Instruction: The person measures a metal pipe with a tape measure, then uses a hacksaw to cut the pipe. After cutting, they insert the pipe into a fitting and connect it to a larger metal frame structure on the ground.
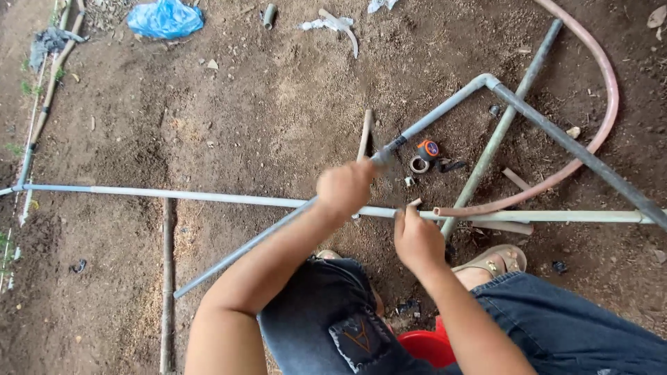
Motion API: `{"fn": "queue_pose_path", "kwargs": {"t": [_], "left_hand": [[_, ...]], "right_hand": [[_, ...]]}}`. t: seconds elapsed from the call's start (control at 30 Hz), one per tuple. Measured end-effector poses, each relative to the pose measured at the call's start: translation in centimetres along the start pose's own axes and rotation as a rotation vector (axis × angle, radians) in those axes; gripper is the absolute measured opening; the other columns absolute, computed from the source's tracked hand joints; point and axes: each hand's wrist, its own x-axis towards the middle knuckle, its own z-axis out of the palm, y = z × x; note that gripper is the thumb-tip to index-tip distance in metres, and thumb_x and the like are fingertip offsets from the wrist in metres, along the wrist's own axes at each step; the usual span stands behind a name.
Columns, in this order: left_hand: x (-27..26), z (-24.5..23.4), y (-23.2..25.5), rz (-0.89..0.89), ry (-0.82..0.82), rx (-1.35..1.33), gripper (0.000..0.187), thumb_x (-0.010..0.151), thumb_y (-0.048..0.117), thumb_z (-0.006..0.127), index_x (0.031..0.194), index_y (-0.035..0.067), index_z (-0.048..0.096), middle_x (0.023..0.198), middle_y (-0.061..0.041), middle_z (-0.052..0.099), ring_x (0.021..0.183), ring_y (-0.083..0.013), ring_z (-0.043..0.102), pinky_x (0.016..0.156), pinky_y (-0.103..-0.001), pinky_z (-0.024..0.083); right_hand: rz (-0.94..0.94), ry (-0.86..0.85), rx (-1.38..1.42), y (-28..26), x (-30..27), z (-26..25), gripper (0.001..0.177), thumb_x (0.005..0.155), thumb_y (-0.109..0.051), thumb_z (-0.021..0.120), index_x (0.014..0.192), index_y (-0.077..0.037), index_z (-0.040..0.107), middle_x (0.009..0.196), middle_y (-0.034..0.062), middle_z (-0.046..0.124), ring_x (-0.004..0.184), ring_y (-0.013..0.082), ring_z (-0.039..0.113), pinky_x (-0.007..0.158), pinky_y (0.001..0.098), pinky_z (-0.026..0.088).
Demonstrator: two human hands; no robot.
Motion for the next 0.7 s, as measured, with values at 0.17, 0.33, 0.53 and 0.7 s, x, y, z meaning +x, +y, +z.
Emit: {"fn": "queue_pose_path", "kwargs": {"t": [0.17, 0.33, 0.53, 0.7], "left_hand": [[2.0, 3.8, 0.0, 0.075, -0.044, -0.04, 0.023, 0.106, 0.017, 0.04, 0.112, 0.009, 0.062, 0.086, -0.011, 0.074, 0.075, -0.0327, 0.081, 0.064, -0.047, 0.065], [2.1, 2.0, -2.2, -0.045, -0.025, -0.121, 0.031, 0.11, 0.015, 0.037, 0.115, 0.003, 0.066, 0.085, -0.016, 0.074, 0.071, -0.0311, 0.079, 0.058, -0.045, 0.065], [1.3, 3.4, 1.0, 0.094, -0.057, -0.072, 0.026, 0.106, 0.017, 0.04, 0.111, 0.006, 0.063, 0.084, -0.015, 0.076, 0.076, -0.0359, 0.081, 0.064, -0.052, 0.065], [2.2, 4.6, -2.0, -0.04, -0.049, -0.068, 0.032, 0.112, 0.028, 0.043, 0.114, 0.005, 0.064, 0.086, -0.016, 0.076, 0.078, -0.0359, 0.081, 0.066, -0.052, 0.065]], "right_hand": [[-0.031, 0.028, -0.045, -0.6, 3.8, -1.0, 0.041, 0.117, -0.027, 0.037, 0.093, -0.007, 0.064, 0.06, 0.0063, 0.06, 0.053, 0.025, 0.065, 0.054, 0.0379, 0.052], [-0.021, -0.03, 0.026, -1.0, 0.7, 0.3, 0.045, 0.117, -0.028, 0.035, 0.091, -0.008, 0.066, 0.06, 0.0056, 0.062, 0.053, 0.0226, 0.066, 0.054, 0.0331, 0.052], [0.003, 0.041, -0.045, -0.7, 3.9, -0.5, 0.05, 0.119, -0.037, 0.036, 0.106, -0.003, 0.069, 0.071, 0.0136, 0.071, 0.064, 0.0298, 0.075, 0.065, 0.041, 0.06], [0.057, -0.098, -0.014, -0.5, 0.8, 1.5, 0.05, 0.117, -0.032, 0.033, 0.11, -0.002, 0.072, 0.071, 0.0146, 0.071, 0.069, 0.029, 0.077, 0.066, 0.0382, 0.061]]}}
